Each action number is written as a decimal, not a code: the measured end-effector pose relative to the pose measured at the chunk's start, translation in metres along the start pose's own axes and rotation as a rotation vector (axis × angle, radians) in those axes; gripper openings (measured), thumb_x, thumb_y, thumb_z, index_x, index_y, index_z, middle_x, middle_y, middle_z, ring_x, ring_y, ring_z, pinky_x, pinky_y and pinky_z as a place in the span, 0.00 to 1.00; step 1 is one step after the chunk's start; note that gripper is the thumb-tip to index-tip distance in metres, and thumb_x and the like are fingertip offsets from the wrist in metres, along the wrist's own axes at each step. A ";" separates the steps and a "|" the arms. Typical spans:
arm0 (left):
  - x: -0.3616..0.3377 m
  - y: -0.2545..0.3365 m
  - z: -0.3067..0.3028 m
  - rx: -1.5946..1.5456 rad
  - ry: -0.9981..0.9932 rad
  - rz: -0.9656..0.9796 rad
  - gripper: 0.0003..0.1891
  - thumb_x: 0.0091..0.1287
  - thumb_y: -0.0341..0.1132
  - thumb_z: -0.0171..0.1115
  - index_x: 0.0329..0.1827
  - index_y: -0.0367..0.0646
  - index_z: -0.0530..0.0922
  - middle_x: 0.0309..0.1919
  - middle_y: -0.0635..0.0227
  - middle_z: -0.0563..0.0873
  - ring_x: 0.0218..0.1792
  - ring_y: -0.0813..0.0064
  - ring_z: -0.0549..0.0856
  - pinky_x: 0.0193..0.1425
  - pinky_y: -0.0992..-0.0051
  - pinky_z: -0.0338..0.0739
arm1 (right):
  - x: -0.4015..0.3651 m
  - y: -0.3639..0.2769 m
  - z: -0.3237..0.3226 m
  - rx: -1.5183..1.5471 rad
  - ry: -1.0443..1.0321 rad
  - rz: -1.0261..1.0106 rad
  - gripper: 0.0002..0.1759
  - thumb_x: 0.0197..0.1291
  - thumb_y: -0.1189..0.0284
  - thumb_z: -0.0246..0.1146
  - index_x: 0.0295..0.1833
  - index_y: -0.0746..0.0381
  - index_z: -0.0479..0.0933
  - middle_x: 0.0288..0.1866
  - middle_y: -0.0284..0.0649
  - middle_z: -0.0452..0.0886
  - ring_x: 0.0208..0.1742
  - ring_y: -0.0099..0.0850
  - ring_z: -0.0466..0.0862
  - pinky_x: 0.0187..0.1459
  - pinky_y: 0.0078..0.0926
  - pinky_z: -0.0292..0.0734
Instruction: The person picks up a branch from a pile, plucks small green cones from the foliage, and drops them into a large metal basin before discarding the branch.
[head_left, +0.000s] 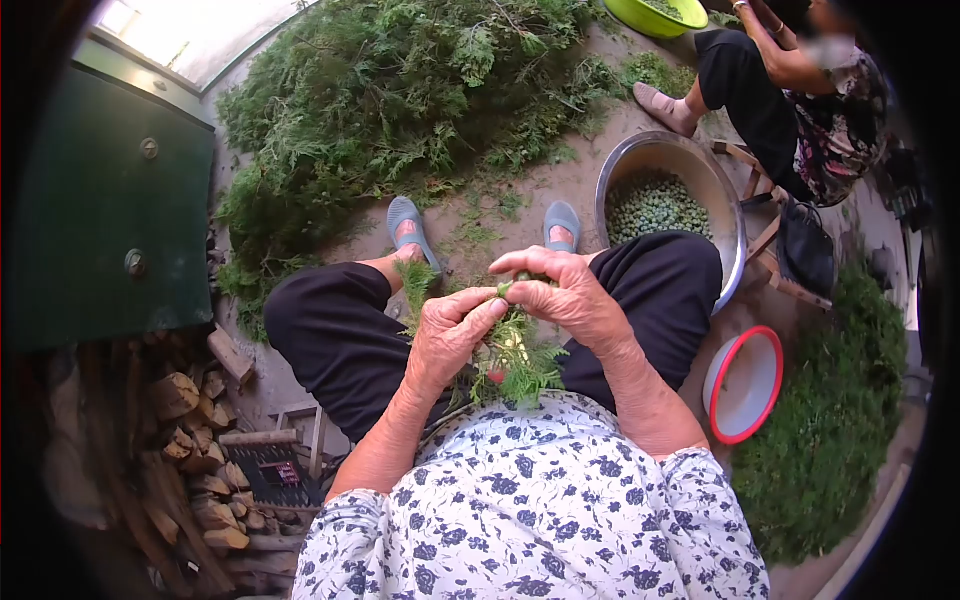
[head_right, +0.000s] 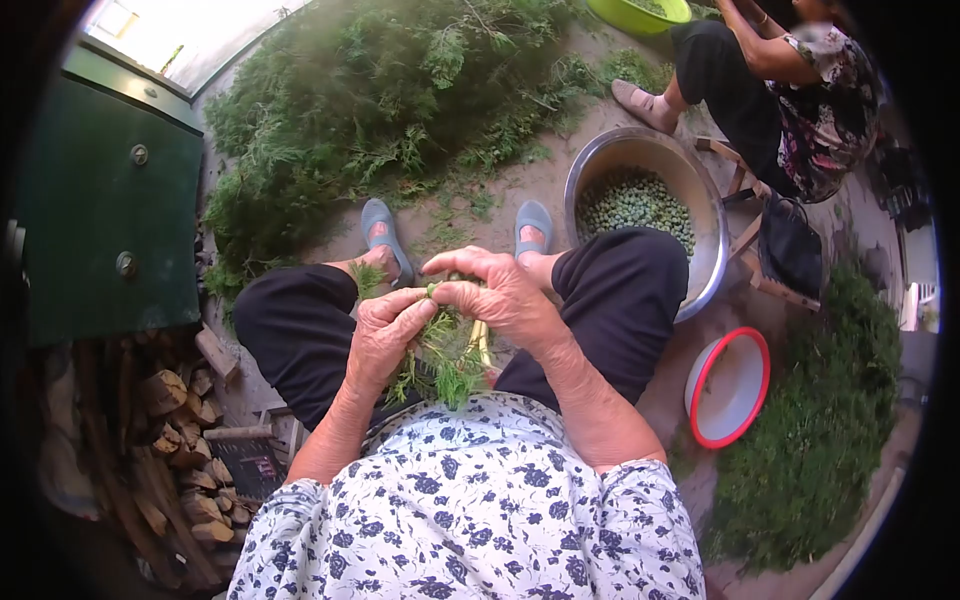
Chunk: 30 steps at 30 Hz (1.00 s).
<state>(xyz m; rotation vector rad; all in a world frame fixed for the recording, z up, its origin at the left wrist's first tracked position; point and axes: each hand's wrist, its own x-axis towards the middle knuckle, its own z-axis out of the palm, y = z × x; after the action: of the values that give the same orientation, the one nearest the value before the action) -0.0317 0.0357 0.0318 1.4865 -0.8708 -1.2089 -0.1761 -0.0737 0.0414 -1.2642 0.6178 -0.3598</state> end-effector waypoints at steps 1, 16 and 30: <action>0.002 0.000 0.000 0.024 0.003 0.023 0.10 0.62 0.33 0.61 0.39 0.33 0.81 0.22 0.75 0.79 0.21 0.89 0.73 0.23 0.85 0.66 | 0.001 0.005 -0.001 0.003 0.005 0.002 0.16 0.57 0.69 0.64 0.48 0.68 0.77 0.41 0.35 0.77 0.38 0.22 0.76 0.40 0.18 0.71; 0.021 -0.014 -0.010 -0.811 0.179 -0.183 0.10 0.68 0.41 0.56 0.31 0.48 0.76 0.17 0.82 0.72 0.11 0.88 0.64 0.18 0.82 0.61 | -0.028 -0.012 -0.148 -0.956 1.047 -0.272 0.11 0.52 0.76 0.63 0.44 0.61 0.79 0.40 0.41 0.77 0.43 0.33 0.78 0.48 0.28 0.71; 0.029 -0.036 -0.008 -1.351 -0.158 -0.161 0.07 0.67 0.43 0.56 0.34 0.52 0.74 0.16 0.79 0.66 0.16 0.86 0.61 0.22 0.85 0.55 | -0.026 0.012 -0.153 -0.744 1.021 -0.268 0.10 0.62 0.78 0.52 0.45 0.61 0.78 0.40 0.39 0.79 0.34 0.24 0.80 0.33 0.21 0.74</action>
<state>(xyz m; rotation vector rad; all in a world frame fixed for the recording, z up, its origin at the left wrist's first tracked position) -0.0190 0.0197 -0.0106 0.3470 0.0941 -1.5402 -0.2911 -0.1729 0.0094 -1.8531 1.5478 -1.0993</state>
